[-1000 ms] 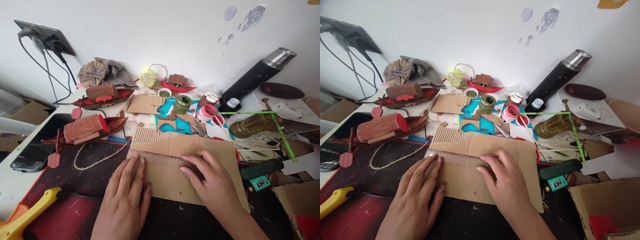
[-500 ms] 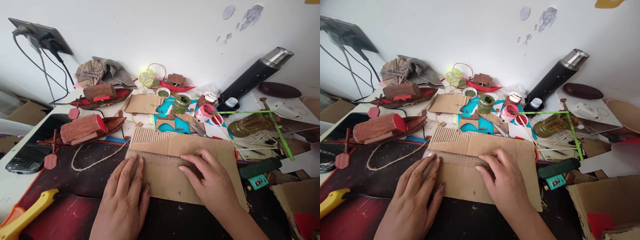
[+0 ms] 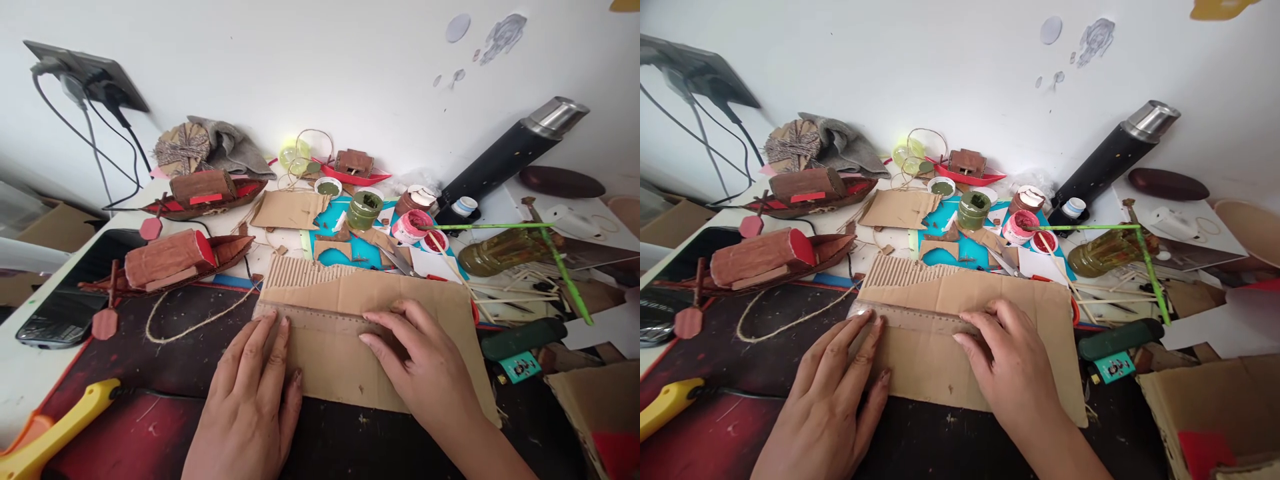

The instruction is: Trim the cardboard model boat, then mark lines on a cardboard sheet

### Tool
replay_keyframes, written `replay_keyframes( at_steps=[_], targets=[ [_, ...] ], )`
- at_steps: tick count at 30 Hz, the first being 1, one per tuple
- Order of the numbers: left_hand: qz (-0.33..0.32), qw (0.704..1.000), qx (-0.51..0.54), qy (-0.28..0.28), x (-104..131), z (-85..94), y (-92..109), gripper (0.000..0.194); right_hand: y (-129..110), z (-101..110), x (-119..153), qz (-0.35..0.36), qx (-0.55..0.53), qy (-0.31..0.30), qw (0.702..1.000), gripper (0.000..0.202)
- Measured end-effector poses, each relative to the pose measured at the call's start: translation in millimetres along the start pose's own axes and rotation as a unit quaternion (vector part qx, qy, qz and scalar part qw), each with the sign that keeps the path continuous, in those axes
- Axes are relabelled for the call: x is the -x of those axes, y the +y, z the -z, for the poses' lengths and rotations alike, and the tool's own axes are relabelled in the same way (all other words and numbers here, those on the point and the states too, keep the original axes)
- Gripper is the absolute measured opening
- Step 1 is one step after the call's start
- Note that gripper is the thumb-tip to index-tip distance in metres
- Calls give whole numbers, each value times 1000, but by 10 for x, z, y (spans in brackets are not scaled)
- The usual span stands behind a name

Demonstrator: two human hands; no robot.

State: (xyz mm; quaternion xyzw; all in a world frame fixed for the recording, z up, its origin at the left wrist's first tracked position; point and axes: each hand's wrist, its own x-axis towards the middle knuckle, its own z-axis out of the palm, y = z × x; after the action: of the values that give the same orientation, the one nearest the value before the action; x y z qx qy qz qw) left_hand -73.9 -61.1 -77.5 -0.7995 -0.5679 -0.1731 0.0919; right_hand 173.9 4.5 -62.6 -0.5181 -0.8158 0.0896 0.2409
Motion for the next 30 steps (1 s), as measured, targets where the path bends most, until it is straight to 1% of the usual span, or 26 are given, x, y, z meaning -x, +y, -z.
replay_keyframes(
  at_steps=[12,19,25,30],
  targets=[
    [9,1000,-9,-4,33,3,13,50,6,4,8,13,15,11,1000,32],
    [11,1000,-7,-3,39,4,14,50,4,-4,9,3,19,2,1000,32],
    [27,1000,0,0,30,-4,3,51,8,-1,15,3,16,-1,1000,31],
    [10,1000,-4,2,3,-10,4,53,17,4,21,4,6,0,1000,28]
  ],
)
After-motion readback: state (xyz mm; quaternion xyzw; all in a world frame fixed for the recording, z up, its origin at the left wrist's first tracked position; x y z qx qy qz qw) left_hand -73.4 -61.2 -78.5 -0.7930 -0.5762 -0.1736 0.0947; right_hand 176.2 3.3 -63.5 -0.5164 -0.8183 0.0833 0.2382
